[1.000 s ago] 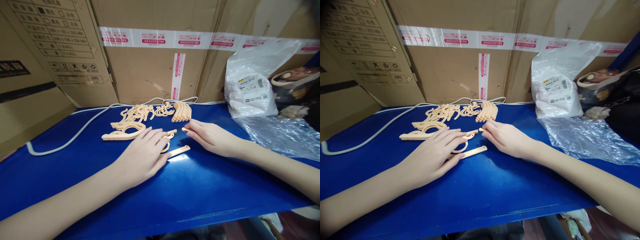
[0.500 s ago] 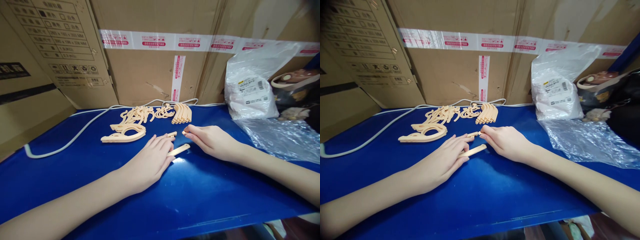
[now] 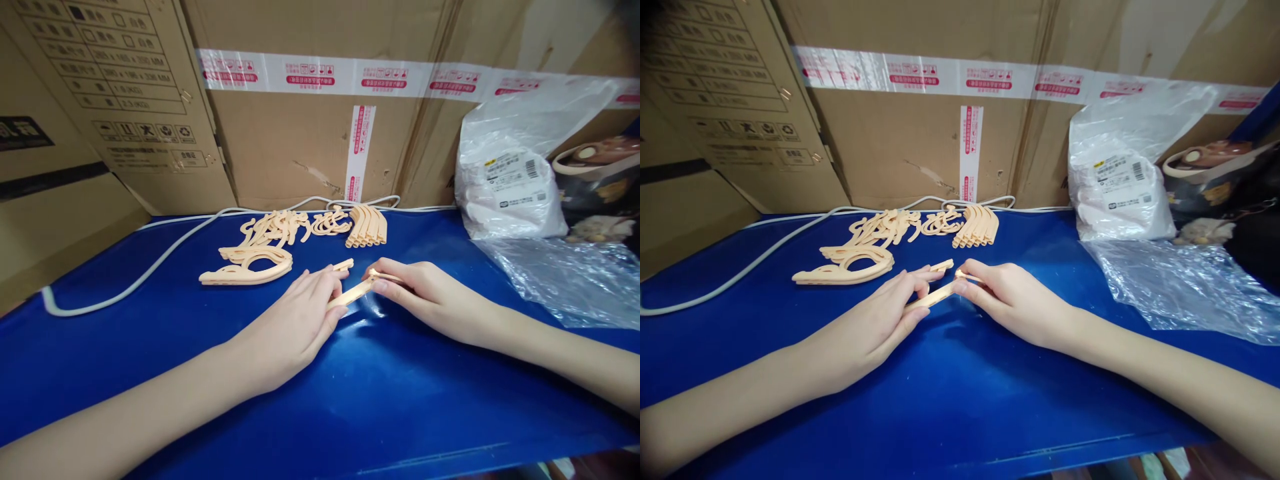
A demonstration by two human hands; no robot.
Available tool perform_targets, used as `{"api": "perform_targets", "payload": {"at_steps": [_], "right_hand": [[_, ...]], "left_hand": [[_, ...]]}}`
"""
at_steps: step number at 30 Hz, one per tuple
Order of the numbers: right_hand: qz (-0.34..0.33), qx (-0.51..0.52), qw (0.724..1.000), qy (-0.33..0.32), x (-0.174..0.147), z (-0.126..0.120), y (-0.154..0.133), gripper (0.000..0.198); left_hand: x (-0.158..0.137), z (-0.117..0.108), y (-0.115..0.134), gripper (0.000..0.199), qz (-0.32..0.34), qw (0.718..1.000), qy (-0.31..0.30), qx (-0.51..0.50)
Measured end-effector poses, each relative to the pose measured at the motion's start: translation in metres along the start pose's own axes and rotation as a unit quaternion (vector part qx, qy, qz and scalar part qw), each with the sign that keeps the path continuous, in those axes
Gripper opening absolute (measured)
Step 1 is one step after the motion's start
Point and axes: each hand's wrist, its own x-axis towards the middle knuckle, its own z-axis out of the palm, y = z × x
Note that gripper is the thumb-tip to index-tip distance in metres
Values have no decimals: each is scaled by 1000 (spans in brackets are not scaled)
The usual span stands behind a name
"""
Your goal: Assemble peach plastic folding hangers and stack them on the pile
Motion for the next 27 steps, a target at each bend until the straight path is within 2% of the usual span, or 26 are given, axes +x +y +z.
{"api": "perform_targets", "payload": {"at_steps": [9,15,21,27], "right_hand": [[36,-4,999,14,0,2,0,40],[65,-8,998,17,-4,0,-5,38],[31,-26,999,-11,-3,-1,-6,41],[25,-58,997,-35,-1,2,-4,44]], "left_hand": [[0,2,-1,9,8,1000,5,-22],[-3,-2,3,11,-6,1000,9,-27],[-4,-3,5,10,-4,1000,9,-28],[-4,-3,3,10,14,1000,2,-20]]}}
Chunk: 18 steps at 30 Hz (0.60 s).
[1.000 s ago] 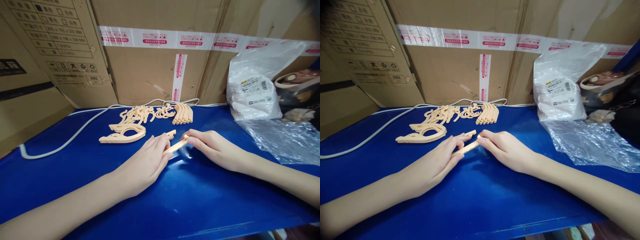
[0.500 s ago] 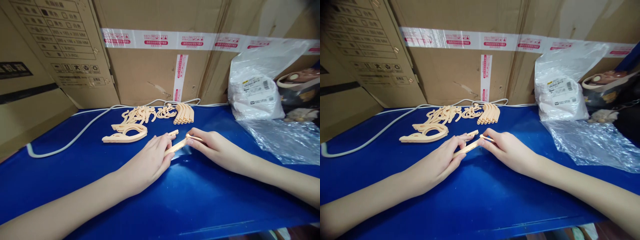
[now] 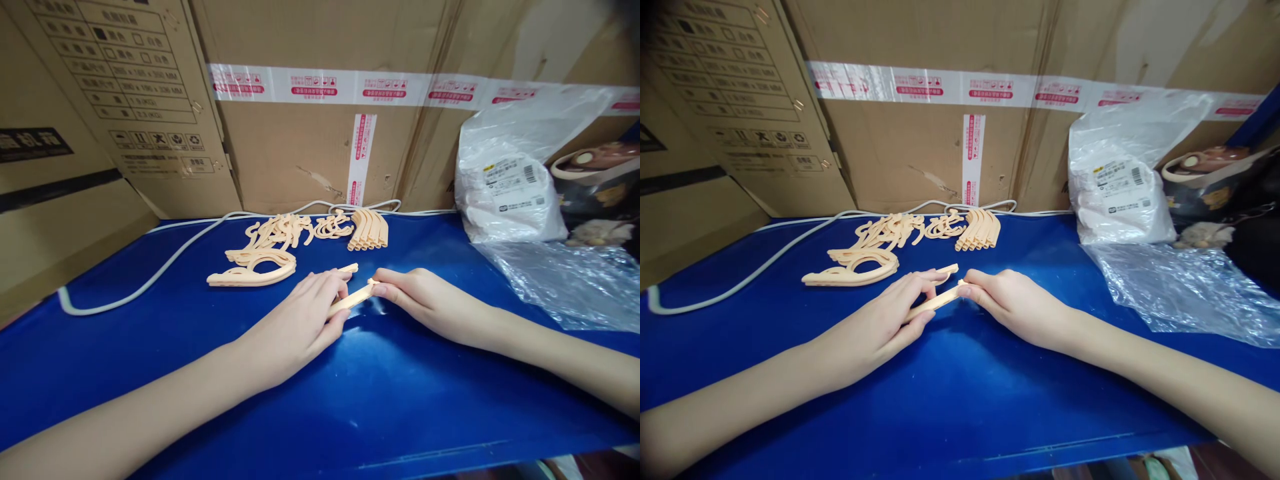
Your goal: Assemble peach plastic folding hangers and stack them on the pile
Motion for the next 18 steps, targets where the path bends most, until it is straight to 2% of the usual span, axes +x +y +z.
{"api": "perform_targets", "payload": {"at_steps": [8,18], "right_hand": [[-15,-14,1000,23,1,-2,-1,47],[-10,18,999,38,0,-2,5,47]], "left_hand": [[0,-1,2,25,-2,999,-21,32],[0,0,-3,26,8,998,-22,50]]}}
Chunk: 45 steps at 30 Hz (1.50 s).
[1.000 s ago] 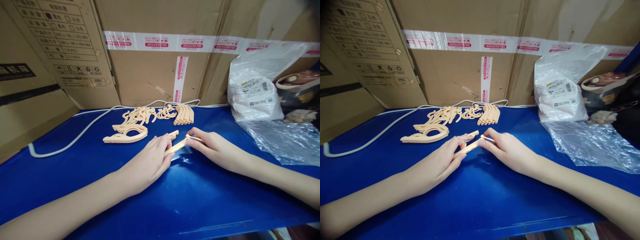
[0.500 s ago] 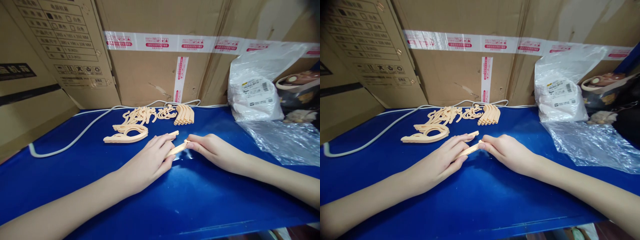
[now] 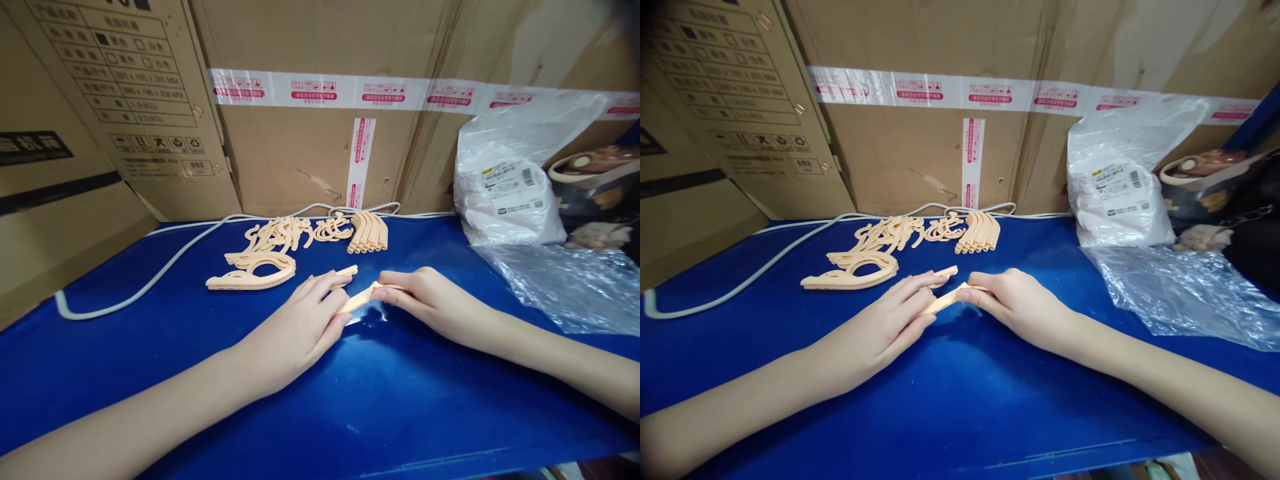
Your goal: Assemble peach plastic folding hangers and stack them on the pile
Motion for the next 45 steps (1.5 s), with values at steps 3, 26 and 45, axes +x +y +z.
{"api": "perform_targets", "payload": {"at_steps": [3,26,45], "right_hand": [[4,-2,1000,-5,0,0,-1,48],[-149,-345,921,105,-6,5,6,54],[-174,-345,915,114,-6,2,4,53]], "left_hand": [[0,0,0,29,-3,1000,-1,4],[-1,4,-1,40,56,998,12,38],[-1,4,-4,39,53,998,-4,34]]}}
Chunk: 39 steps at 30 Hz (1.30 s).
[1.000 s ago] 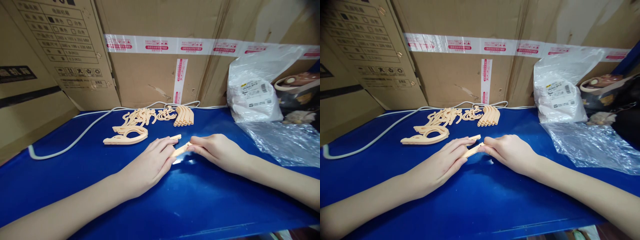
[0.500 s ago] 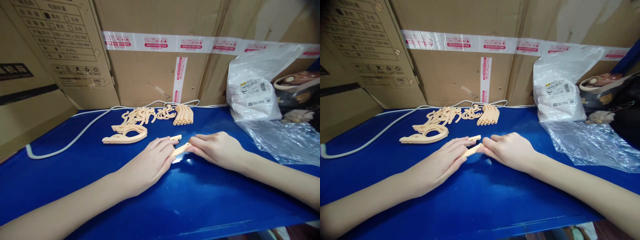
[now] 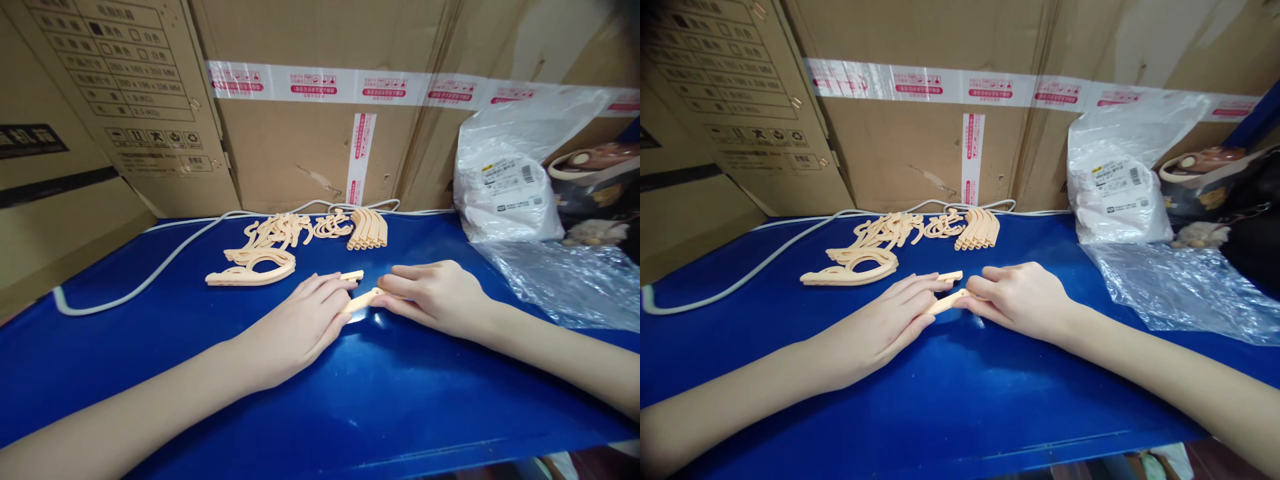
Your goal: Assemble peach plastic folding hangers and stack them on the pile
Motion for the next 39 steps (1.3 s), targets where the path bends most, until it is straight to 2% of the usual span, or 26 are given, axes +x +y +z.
{"api": "perform_targets", "payload": {"at_steps": [21,27,36,39], "right_hand": [[-26,8,1000,13,0,3,0,51],[-29,6,999,45,0,6,1,49],[-51,-50,992,108,1,6,-1,52],[-43,-40,994,92,0,7,-1,54]], "left_hand": [[-1,-8,-6,33,45,998,-37,19],[-1,-10,-5,29,44,998,-41,-2],[0,-7,-7,32,50,998,-30,-1],[0,-7,-6,34,49,998,-29,5]]}}
